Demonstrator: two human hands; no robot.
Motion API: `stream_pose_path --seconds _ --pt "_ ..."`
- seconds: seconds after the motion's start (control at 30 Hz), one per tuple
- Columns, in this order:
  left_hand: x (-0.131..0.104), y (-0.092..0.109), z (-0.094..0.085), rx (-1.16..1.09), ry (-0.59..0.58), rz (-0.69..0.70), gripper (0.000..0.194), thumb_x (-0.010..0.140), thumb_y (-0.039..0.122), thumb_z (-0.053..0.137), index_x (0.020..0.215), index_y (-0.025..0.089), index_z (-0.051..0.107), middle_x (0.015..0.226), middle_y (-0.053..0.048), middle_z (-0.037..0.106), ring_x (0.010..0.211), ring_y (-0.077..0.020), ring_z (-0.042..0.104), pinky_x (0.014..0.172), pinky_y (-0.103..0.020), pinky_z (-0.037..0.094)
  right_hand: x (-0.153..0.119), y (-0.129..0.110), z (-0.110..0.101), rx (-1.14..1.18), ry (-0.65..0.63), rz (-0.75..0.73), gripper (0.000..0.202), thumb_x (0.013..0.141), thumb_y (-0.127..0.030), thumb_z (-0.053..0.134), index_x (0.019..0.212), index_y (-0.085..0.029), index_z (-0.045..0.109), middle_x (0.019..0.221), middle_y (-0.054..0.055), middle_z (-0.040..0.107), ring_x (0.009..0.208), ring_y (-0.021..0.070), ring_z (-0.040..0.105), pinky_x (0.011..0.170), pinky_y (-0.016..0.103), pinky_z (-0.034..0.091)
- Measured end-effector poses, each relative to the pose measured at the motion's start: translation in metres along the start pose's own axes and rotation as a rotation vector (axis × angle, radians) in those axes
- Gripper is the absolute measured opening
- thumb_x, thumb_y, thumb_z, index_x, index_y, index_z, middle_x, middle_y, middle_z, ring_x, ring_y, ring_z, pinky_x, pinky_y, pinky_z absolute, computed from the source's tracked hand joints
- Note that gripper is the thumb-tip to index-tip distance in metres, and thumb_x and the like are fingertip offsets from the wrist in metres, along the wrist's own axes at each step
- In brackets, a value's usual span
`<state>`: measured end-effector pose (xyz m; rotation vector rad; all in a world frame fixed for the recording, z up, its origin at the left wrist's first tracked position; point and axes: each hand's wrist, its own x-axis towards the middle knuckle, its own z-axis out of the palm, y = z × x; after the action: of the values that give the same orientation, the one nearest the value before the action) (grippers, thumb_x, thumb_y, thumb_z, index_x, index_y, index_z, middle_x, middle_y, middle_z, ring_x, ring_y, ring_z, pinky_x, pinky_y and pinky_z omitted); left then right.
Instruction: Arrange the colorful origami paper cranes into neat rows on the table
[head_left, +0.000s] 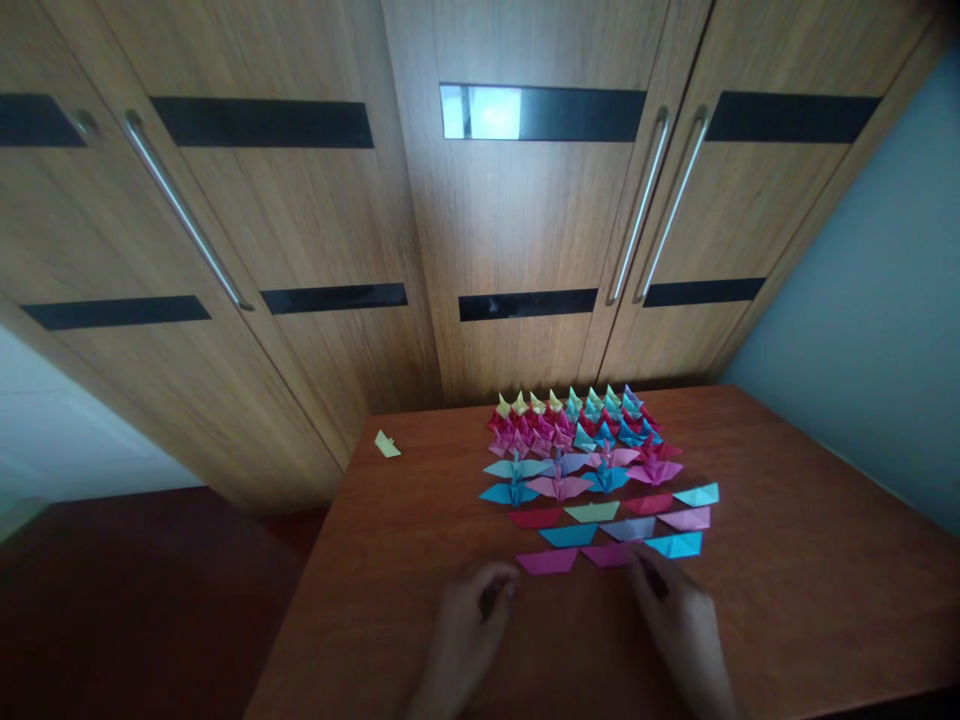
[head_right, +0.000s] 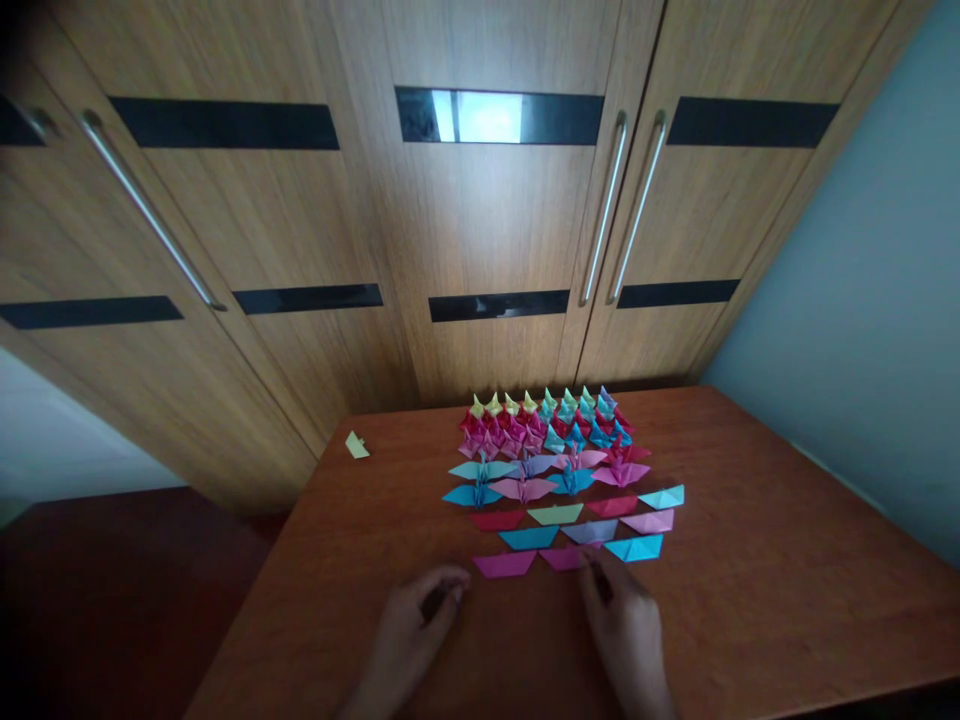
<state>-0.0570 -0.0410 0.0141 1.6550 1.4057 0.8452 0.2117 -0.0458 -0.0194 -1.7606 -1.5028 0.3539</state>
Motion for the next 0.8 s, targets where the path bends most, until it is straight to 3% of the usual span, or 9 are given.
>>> stream_pose_path --seconds 0.17,0.27,0.37,0.53,0.8 --pt "0.045 -0.021 -0.062 0.571 0.220 0.072 0.028 0.088 0.026 0.045 0.109 0.022 0.063 0.116 -0.007 0.064 0.105 -0.0234 0.061 0.094 -0.034 0.046 -0.029 -0.056 0.035 0.119 -0.305 -0.145 0.031 0.093 -0.036 0.041 0.098 -0.024 0.068 0.095 0.005 0.073 0.083 0.0198 0.068 0.076 0.026 0.051" --pt "0.078 -0.043 -0.101 0.911 0.335 0.040 0.033 0.088 0.023 0.044 0.119 0.018 0.057 0.124 -0.010 0.058 0.111 -0.0238 0.056 0.098 -0.036 0.043 -0.039 -0.073 0.046 0.118 -0.410 -0.186 0.029 0.093 -0.031 0.041 0.096 -0.024 0.069 0.091 0.005 0.073 0.080 0.0187 0.068 0.074 0.025 0.050" --pt "0.104 -0.058 -0.128 0.963 0.367 0.022 0.035 0.087 0.019 0.044 0.120 0.015 0.055 0.132 -0.013 0.052 0.117 -0.0255 0.052 0.102 -0.037 0.039 -0.042 -0.076 0.050 0.126 -0.463 -0.199 0.029 0.093 -0.030 0.041 0.095 -0.024 0.069 0.089 0.005 0.073 0.079 0.0183 0.067 0.075 0.025 0.049" --pt "0.130 -0.072 -0.150 0.979 0.360 -0.003 0.036 0.087 0.020 0.045 0.121 0.014 0.054 0.129 -0.015 0.053 0.120 -0.0292 0.049 0.101 -0.041 0.038 -0.040 -0.074 0.047 0.195 -0.475 -0.138 0.028 0.093 -0.032 0.041 0.094 -0.023 0.069 0.090 0.005 0.072 0.081 0.0183 0.067 0.075 0.025 0.048" --pt "0.141 -0.083 -0.155 0.903 0.301 -0.032 0.030 0.088 0.029 0.045 0.112 0.017 0.058 0.121 -0.014 0.061 0.111 -0.0285 0.056 0.097 -0.042 0.040 -0.038 -0.076 0.046 0.258 -0.429 -0.130 0.032 0.093 -0.036 0.041 0.091 -0.021 0.070 0.087 0.006 0.072 0.077 0.0188 0.066 0.072 0.025 0.048"
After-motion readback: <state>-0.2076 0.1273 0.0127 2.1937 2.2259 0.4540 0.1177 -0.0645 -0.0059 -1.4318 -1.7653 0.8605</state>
